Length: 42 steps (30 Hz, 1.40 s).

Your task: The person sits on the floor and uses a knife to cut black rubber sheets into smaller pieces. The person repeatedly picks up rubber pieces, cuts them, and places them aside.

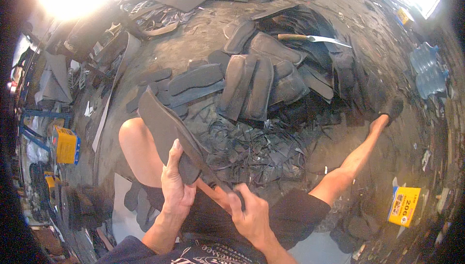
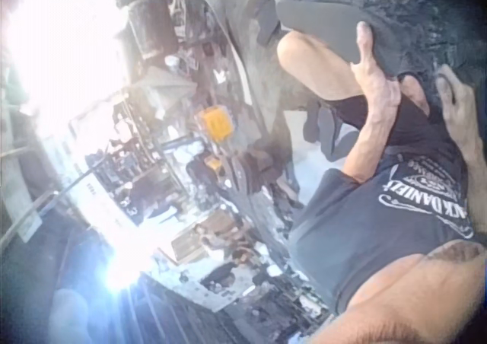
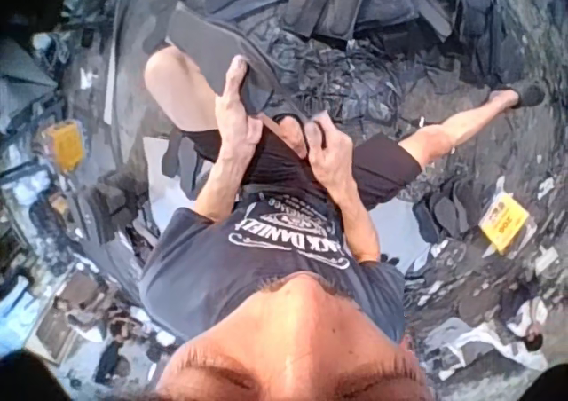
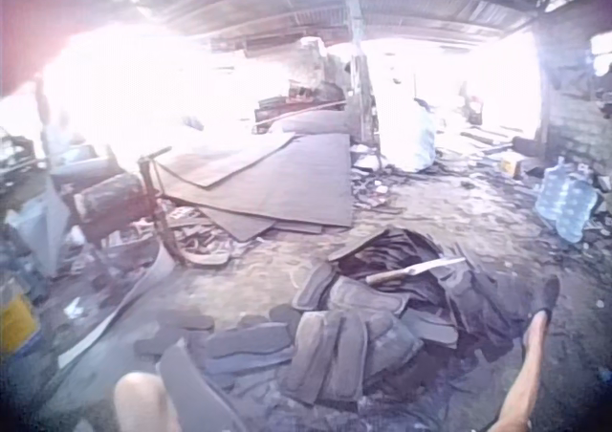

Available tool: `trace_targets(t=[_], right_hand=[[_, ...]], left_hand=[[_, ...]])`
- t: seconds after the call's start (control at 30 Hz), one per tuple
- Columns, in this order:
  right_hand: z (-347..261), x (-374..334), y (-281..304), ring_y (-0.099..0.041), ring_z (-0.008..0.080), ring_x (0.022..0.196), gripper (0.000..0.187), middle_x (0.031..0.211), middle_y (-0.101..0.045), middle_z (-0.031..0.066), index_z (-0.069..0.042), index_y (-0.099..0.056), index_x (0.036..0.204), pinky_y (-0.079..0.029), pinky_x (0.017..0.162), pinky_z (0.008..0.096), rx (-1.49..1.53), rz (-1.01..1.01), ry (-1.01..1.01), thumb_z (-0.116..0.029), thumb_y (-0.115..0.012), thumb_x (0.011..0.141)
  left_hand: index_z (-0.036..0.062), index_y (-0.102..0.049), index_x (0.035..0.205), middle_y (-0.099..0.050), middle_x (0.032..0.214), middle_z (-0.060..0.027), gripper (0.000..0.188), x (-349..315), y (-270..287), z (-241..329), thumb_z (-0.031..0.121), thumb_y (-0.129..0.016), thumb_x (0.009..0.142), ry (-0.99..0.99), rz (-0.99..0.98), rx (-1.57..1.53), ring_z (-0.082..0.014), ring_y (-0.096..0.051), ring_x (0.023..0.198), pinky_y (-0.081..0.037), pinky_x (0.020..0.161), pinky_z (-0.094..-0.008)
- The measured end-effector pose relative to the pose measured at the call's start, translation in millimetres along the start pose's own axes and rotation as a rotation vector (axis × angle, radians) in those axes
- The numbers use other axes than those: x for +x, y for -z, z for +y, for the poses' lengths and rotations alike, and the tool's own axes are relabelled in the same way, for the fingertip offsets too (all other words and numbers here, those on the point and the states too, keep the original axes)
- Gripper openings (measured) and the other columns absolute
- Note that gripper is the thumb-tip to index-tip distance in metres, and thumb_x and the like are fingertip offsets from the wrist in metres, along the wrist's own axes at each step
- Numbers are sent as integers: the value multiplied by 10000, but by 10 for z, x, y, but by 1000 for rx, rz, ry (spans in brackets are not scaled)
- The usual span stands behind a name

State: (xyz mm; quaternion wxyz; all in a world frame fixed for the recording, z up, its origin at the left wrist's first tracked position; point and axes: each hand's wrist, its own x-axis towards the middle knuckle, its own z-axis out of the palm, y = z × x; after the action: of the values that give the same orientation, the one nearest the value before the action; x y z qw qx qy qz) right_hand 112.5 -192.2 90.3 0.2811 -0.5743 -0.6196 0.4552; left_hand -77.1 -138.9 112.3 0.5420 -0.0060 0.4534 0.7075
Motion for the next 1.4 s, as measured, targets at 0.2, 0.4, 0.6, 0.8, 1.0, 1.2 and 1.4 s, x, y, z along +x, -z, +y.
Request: trace_targets(t=[0.2, 0.4, 0.6, 0.8, 1.0, 1.2, 1.4], right_hand=[[47, -210, 42, -602, 378, 593, 500, 673, -549, 200, -6, -627, 1008, -469, 587, 437, 8, -13, -30, -481, -530, 1130], [-303, 506, -95, -536, 561, 776, 428, 764, -552, 282, 22, -568, 986, -462, 634, 482, 14, -204, 7, -372, -523, 1146], [-296, 1034, -505, -635, 586, 903, 522, 847, -649, 344, -4, -635, 1038, -495, 701, 580, 89, -277, 61, -505, -519, 1124], [-112, 2050, -935, -532, 144, 560, 618, 648, -530, 66, -39, -558, 855, -434, 554, 350, 312, -101, -3, -562, -438, 1163], [-223, 1056, -257, -639, 118, 667, 568, 874, -702, 50, -2, -637, 1304, -515, 586, 275, 587, -218, 70, -502, -714, 1047], [1, -9, 246, -685, 129, 1028, 563, 1111, -779, 113, 24, -676, 1310, -554, 931, 332, 486, -368, -304, -374, -865, 959], [130, -280, 222, -694, 295, 663, 692, 781, -705, 175, -20, -686, 1226, -518, 627, 409, 61, -40, -165, -671, -499, 1085]], left_hand=[[33, -642, 1294, -735, 1149, -53, 371, -75, 112, 33, 243, -787, 1025, 5, -18, 110, -163, -737, 1014, -627, 877, -333], [-1, -655, 1263, -727, 1134, -65, 373, -315, 401, 74, 103, -844, 959, 13, 5, 101, -182, -738, 998, -635, 877, -347], [44, -610, 1353, -699, 1219, -57, 390, -403, 574, 173, 167, -768, 1018, 36, -10, 118, -180, -694, 1091, -579, 965, -373], [-9, -627, 1318, -714, 1151, -80, 473, -639, 530, 217, 212, -826, 950, 208, -133, 245, -189, -704, 1031, -590, 928, -361], [-26, -706, 1223, -753, 1043, -77, 308, -514, 481, 126, 145, -810, 989, 276, -183, 332, -179, -730, 1000, -602, 932, -344], [44, -571, 1432, -671, 1307, -39, 467, -40, 329, -79, 403, -607, 1135, 153, -371, 321, -139, -647, 1178, -556, 965, -349], [75, -721, 1256, -762, 1164, 15, 336, 91, 291, -199, 376, -650, 1124, 345, -317, 326, -62, -678, 996, -548, 902, -273]])
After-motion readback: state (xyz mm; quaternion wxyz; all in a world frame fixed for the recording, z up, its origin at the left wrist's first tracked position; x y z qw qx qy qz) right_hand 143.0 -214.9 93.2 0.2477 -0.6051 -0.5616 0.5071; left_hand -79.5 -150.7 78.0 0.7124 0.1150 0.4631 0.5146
